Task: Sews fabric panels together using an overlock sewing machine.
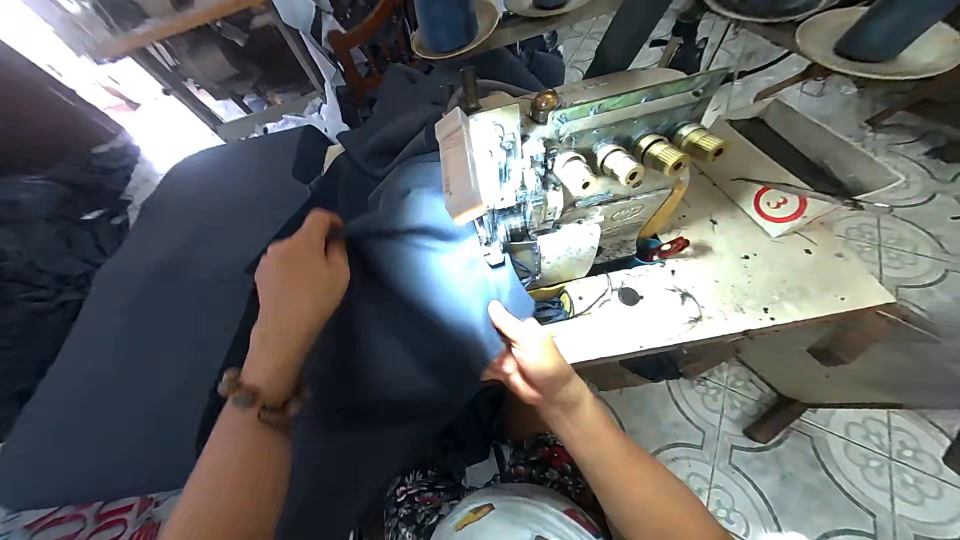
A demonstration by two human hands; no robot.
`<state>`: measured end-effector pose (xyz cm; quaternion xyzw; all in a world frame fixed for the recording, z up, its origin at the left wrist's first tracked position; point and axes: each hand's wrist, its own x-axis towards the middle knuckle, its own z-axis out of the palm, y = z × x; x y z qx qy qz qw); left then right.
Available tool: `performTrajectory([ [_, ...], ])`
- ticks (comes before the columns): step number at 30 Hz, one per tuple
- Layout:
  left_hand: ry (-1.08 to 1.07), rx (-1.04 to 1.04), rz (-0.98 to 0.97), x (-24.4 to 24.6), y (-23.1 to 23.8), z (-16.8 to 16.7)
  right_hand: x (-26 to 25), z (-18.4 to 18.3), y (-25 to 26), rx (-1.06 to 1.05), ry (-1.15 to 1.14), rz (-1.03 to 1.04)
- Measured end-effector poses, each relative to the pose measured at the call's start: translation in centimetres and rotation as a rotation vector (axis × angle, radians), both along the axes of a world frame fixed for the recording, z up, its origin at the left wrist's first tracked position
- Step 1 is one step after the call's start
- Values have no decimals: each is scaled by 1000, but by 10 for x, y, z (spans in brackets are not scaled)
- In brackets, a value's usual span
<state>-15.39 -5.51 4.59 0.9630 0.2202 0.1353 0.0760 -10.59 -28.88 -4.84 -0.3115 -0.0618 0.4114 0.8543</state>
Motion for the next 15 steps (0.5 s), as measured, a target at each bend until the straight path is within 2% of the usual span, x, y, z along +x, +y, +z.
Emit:
performTrajectory([
  [4, -103, -141, 2, 90, 4, 22, 7, 2, 19, 63, -219, 109],
  [6, -142, -160, -92, 117, 7, 20, 10, -2, 20, -28, -378, 109],
  [8, -148, -209, -246, 126, 17, 8, 12, -9, 14, -190, -633, -9],
  [10, -64, -241, -324, 109, 25, 1, 16, -21, 1, -440, -976, -207],
  [12, 103, -184, -241, 55, 15, 5, 24, -39, -16, -683, -1292, -359],
  [15, 418, -62, -200, -28, -3, -6, 35, -59, -31, -860, -1507, -369],
])
